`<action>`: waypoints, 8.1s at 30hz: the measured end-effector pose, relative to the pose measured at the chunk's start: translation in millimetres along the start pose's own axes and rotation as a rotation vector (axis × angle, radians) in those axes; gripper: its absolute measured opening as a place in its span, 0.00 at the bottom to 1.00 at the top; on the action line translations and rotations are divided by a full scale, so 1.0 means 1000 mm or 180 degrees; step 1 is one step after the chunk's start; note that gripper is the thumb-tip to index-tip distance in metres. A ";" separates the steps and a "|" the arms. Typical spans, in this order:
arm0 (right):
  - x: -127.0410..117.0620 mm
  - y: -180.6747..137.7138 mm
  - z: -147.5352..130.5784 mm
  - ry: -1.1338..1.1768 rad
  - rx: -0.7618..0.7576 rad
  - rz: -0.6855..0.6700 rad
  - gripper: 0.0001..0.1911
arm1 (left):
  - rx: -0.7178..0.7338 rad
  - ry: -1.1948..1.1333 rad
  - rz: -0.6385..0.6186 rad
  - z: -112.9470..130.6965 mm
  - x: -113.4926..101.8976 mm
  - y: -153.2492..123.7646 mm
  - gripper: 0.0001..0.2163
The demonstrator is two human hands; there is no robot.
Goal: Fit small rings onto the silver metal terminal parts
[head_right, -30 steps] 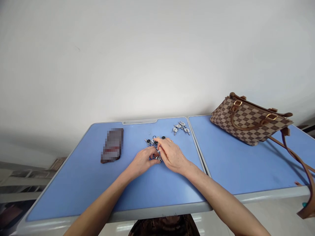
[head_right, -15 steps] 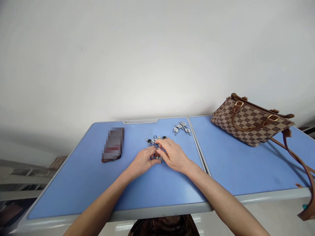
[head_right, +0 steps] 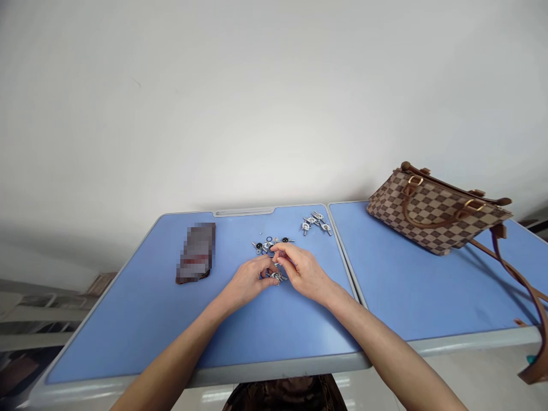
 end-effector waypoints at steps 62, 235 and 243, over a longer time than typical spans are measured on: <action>0.006 -0.001 -0.007 -0.0546 -0.0278 -0.0132 0.15 | 0.0015 0.0017 0.0019 0.000 0.000 0.000 0.03; 0.007 -0.003 -0.009 -0.0137 -0.0268 -0.0314 0.21 | 0.0053 0.0055 0.0042 0.000 0.000 -0.002 0.04; 0.015 -0.004 0.005 0.0157 0.0069 -0.0426 0.20 | 0.0049 0.0032 0.0055 0.000 0.000 -0.003 0.03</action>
Point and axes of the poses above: each hand's wrist, its own y-axis towards the middle knuckle, its own x-axis out of the palm, z = x × y, the point moved 10 cm from there along y, towards the middle knuckle, and after that the axes turned 10 degrees about y, right-handed, at the moved point
